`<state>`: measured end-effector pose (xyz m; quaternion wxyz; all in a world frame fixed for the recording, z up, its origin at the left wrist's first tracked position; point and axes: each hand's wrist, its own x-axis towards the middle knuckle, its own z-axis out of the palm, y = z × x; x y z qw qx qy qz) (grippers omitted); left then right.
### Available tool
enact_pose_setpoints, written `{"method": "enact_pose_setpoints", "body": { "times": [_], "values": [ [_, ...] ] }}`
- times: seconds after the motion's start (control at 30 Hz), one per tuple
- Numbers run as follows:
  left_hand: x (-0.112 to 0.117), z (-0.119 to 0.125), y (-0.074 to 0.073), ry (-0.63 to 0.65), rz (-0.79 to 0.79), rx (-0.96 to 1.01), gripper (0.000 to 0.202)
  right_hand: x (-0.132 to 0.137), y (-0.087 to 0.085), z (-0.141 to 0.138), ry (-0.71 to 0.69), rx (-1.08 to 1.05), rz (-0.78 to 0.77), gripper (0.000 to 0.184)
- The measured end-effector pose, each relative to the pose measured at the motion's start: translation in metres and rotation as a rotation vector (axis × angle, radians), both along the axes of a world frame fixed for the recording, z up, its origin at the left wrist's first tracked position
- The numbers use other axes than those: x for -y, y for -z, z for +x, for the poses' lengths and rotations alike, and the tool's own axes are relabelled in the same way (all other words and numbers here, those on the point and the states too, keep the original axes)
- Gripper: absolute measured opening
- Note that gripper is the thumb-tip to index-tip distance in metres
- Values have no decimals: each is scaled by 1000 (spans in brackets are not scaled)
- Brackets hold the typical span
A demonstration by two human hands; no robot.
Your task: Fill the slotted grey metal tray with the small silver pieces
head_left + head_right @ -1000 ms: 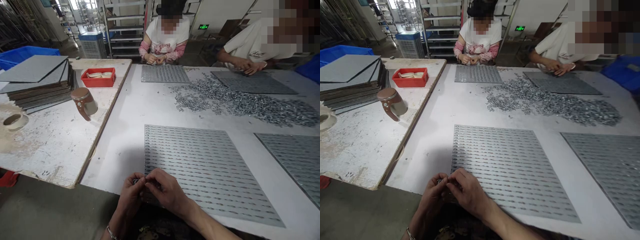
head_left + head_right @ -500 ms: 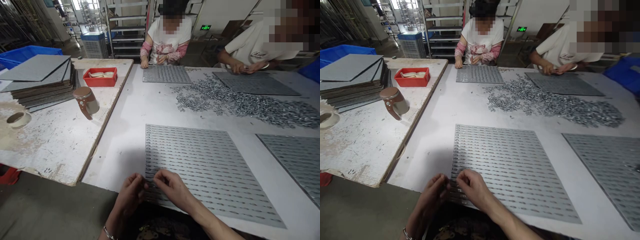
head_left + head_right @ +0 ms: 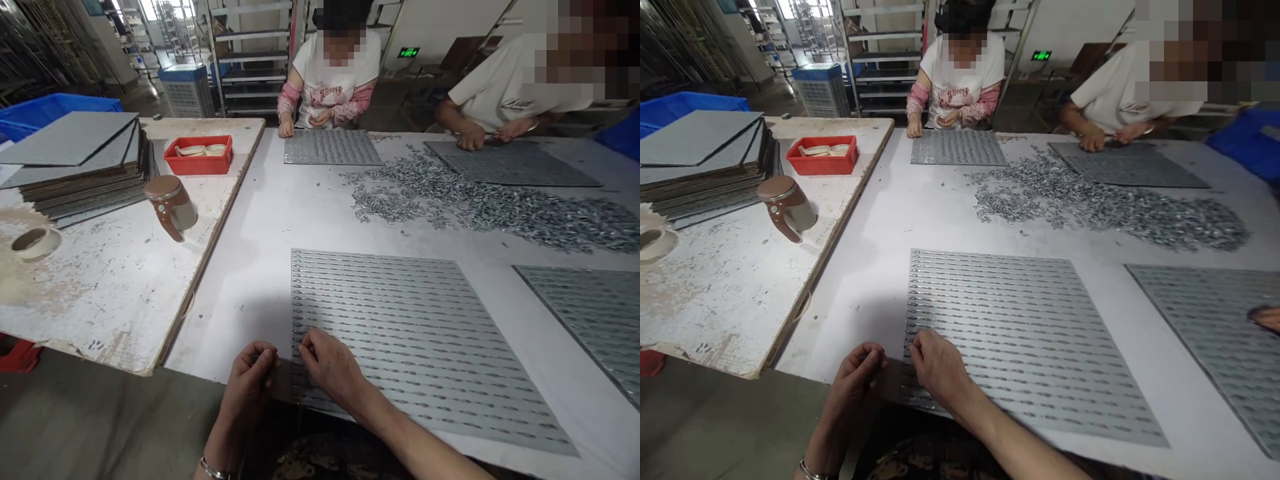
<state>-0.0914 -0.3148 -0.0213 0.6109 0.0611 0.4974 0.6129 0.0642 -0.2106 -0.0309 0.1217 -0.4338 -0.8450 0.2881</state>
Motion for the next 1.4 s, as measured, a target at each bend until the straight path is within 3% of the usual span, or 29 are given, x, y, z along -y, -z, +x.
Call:
{"method": "enact_pose_setpoints", "body": {
  "times": [0.07,0.2,0.33,0.63,0.93,1.1,1.23,1.33,1.4],
  "values": [
    [1,3,3,17,6,14,40,1,-9,3,-21,-92,-32,3],
    [2,11,4,63,29,95,40,8,-31,12,-127,-354,-58,10],
    [0,23,1,95,100,187,32,15,-43,17,-166,-449,-101,12],
    [-2,25,6,101,46,123,41,14,-43,25,-135,-469,-172,14],
    [-6,34,-16,33,6,160,39,17,-33,25,-47,-478,-194,17],
    [-6,41,-12,-42,-14,109,37,19,-37,26,-35,-478,-217,20],
    [-2,49,-6,-120,-42,25,39,22,-38,23,55,-487,-382,25],
    [-2,51,-8,-115,-54,1,42,19,-35,21,113,-500,-620,32],
    [-3,46,-11,-120,-58,-1,45,13,-33,21,122,-465,-666,32]
  ]
}}
